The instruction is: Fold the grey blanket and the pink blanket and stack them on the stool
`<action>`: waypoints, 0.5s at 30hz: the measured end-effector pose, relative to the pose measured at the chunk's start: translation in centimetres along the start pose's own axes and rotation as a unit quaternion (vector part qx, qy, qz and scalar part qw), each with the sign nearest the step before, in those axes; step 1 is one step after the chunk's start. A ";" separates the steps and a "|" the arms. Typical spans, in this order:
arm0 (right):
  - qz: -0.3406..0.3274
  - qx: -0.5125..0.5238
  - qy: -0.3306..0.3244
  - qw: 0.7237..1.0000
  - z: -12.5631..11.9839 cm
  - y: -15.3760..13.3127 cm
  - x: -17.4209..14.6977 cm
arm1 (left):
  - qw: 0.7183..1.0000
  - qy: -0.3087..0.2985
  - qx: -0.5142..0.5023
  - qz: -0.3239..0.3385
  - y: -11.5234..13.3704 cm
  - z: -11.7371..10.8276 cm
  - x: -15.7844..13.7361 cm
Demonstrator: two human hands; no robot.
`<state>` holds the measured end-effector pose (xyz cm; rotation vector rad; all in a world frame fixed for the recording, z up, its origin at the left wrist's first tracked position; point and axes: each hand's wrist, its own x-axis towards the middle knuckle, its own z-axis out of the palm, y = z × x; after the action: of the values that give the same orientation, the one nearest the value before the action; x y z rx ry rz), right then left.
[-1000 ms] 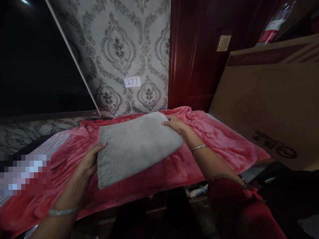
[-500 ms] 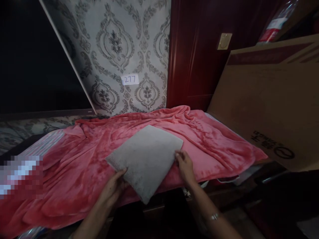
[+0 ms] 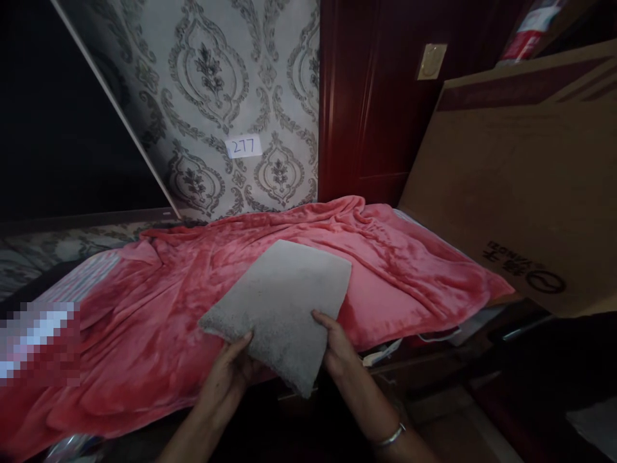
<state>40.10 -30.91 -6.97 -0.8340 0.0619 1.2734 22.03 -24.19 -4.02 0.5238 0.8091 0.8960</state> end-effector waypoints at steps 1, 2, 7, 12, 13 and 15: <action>0.008 -0.001 0.002 1.000 0.0 -0.1 0.0 | 1.000 -0.005 -0.020 -0.008 0.0 -0.8 0.2; 0.013 -0.001 0.002 1.000 0.1 -0.4 -0.2 | 0.999 -0.018 -0.047 -0.015 0.2 -1.6 0.5; 0.038 -0.014 -0.002 0.999 0.2 -3.0 -2.3 | 0.969 -0.159 -0.189 -0.014 2.1 -5.6 2.8; 0.052 -0.047 0.017 0.997 -2.4 -3.8 -4.6 | 0.946 -0.253 -0.174 -0.106 3.7 -7.5 6.0; 0.054 -0.055 0.020 0.997 -3.2 -3.8 -4.8 | 0.946 -0.249 -0.150 -0.142 4.0 -7.2 6.5; 0.036 -0.071 0.022 0.997 -4.6 -3.8 -4.8 | 0.952 -0.219 -0.091 -0.193 4.6 -5.9 7.2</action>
<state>43.57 -37.68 -5.98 -0.9892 0.0364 1.3380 17.82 -15.26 -7.15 0.3646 0.3961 0.4578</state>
